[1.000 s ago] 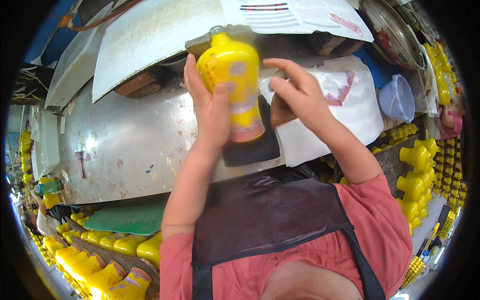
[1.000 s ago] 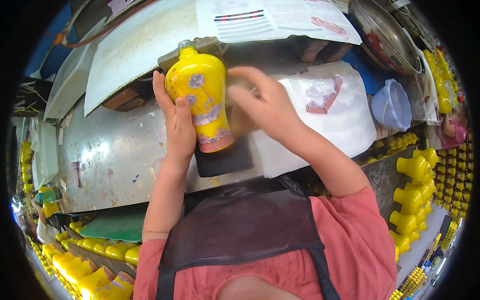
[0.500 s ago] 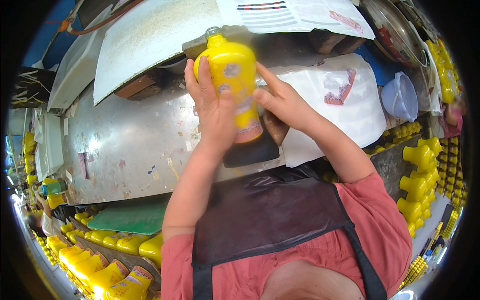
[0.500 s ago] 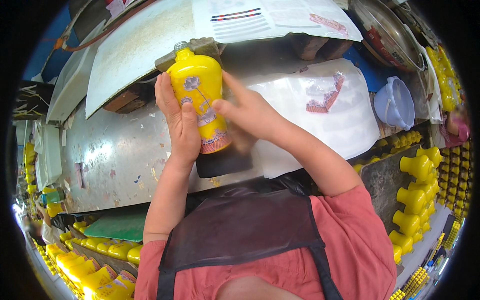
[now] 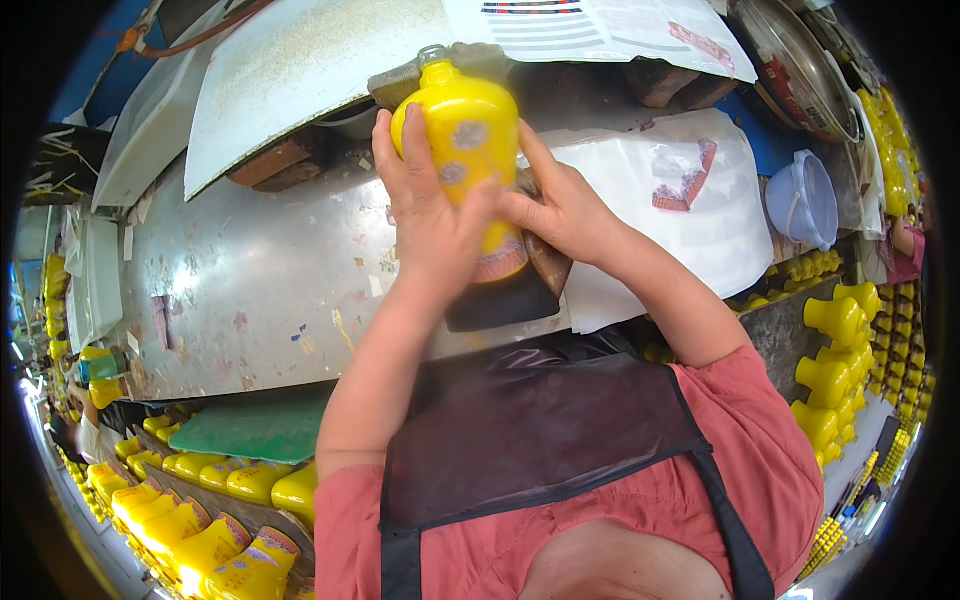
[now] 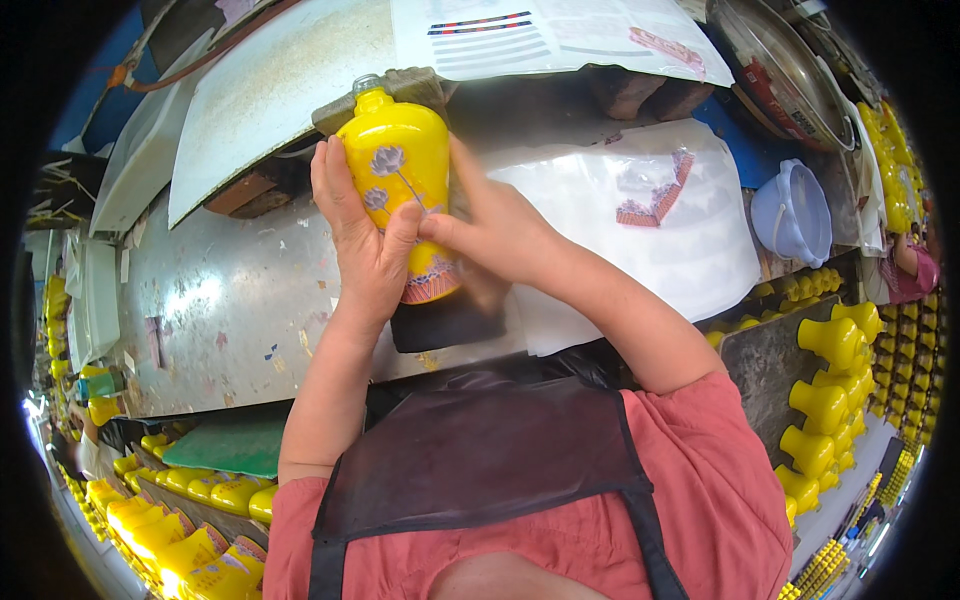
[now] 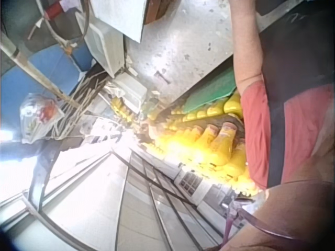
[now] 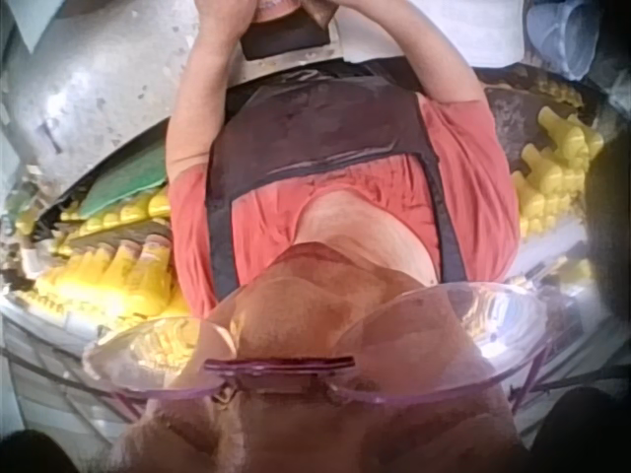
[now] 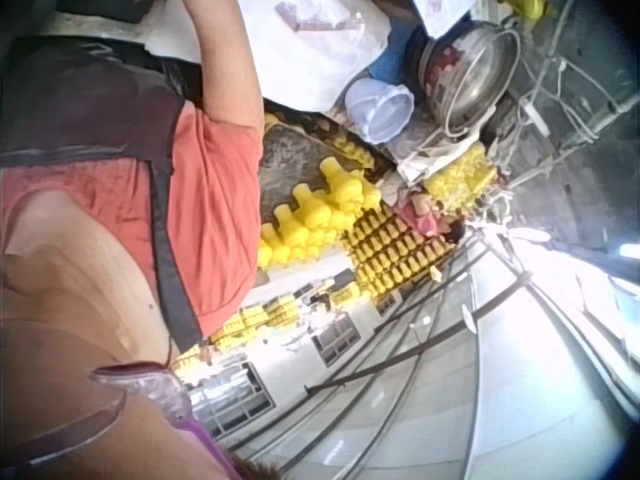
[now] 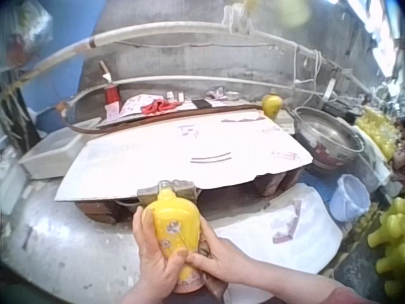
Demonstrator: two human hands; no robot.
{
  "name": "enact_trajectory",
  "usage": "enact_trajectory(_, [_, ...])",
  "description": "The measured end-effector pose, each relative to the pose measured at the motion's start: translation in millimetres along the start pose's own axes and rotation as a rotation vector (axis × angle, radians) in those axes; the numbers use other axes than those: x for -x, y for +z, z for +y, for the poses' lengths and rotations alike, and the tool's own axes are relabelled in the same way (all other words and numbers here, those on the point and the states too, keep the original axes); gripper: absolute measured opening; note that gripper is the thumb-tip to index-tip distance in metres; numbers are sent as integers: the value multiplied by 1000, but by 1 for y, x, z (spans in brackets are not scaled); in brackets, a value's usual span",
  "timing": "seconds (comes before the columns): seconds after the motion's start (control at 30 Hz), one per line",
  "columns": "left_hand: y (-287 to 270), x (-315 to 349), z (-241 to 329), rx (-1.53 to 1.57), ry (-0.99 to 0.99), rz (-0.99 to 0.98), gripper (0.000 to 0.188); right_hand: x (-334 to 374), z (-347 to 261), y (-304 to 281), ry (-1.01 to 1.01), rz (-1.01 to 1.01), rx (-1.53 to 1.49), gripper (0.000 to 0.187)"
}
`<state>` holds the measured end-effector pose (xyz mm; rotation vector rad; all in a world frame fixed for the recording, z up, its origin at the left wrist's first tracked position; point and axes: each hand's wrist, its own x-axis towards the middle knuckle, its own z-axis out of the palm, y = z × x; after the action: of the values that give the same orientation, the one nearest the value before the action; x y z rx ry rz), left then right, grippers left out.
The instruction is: The person applies small decorative stickers to the surface of a yellow plastic object, smoothing each one with their fingers. They rotate the object to reach different areas and continue applying stickers across its body.
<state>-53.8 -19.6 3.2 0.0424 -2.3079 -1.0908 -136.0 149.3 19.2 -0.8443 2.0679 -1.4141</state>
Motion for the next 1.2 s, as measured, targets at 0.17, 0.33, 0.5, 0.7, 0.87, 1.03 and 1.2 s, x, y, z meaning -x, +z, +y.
enact_trajectory(0.17, [0, 0, 1, -25, 11, 5, 93, 1, 0, -3, 14, -19, -12, 98])
enact_trajectory(0.33, [-1, 0, 1, 15, -30, -23, 93, 1, -1, -4, 6, -29, -2, 97])
enact_trajectory(0.5, [-7, 0, 0, -23, -60, -76, 95, 1, 3, -2, -18, 14, -18, 91])
enact_trajectory(0.7, [-5, 3, 3, 19, -25, -60, 96, -1, -1, -3, -12, -4, -28, 92])
enact_trajectory(0.87, [-4, 2, 0, -9, 13, -47, 101, -3, -17, -16, 170, 49, -15, 88])
enact_trajectory(1.03, [-3, 2, 1, -4, -22, -25, 105, -22, -30, -17, -48, 306, 412, 77])
enact_trajectory(1.2, [-5, 1, 3, -35, -25, -45, 109, -50, -51, -39, 39, 375, 309, 35])
